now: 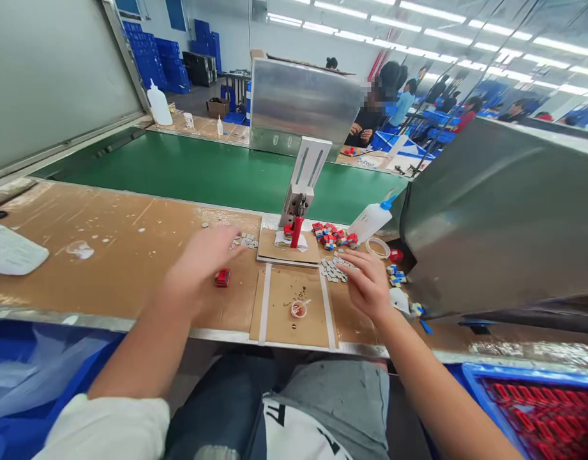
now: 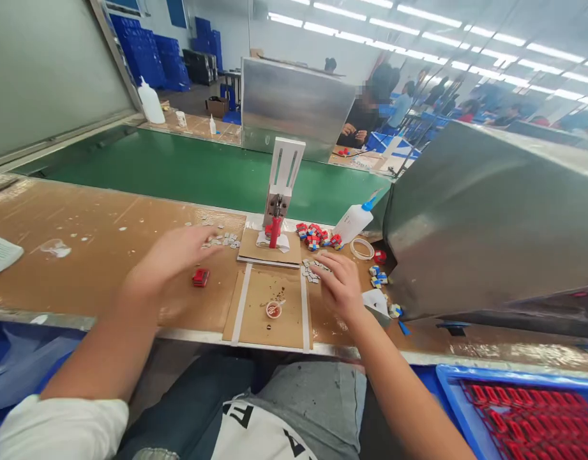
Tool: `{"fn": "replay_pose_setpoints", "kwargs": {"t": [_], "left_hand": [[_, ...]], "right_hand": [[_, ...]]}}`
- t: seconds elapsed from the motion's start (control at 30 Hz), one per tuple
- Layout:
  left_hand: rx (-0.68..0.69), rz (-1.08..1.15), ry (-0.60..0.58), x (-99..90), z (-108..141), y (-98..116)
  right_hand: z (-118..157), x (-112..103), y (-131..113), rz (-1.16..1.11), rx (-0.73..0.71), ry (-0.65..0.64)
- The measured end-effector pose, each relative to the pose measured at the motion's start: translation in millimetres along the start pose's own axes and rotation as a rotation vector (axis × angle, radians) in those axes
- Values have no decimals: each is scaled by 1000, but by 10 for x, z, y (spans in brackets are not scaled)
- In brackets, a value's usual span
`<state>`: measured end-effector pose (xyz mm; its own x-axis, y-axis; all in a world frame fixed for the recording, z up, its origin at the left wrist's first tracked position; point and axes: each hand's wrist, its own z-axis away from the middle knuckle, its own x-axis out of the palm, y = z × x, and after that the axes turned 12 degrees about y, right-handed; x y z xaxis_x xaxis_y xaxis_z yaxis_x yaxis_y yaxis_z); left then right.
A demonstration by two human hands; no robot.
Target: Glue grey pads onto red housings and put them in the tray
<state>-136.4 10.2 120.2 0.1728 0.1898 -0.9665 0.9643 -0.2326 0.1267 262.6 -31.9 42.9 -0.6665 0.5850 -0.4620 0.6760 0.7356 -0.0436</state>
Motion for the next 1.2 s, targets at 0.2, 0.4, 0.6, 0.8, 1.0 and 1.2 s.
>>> {"fn": "replay_pose_setpoints", "kwargs": {"t": [0.2, 0.4, 0.6, 0.8, 1.0, 1.2], "left_hand": [[26, 6, -181, 363, 651, -19], [143, 733, -72, 746, 234, 488], [59, 1262, -306, 1115, -176, 1029], [126, 1357, -277, 1347, -186, 992], [173, 1272, -253, 1391, -186, 982], [62, 1369, -297, 1388, -177, 1009]], "right_hand": [[522, -236, -492, -49, 471, 11], [265, 232, -636, -161, 513, -577], [137, 404, -651, -378, 382, -619], [122, 321, -608, -578, 386, -547], [104, 339, -524, -662, 491, -569], [70, 345, -516, -706, 500, -594]]}}
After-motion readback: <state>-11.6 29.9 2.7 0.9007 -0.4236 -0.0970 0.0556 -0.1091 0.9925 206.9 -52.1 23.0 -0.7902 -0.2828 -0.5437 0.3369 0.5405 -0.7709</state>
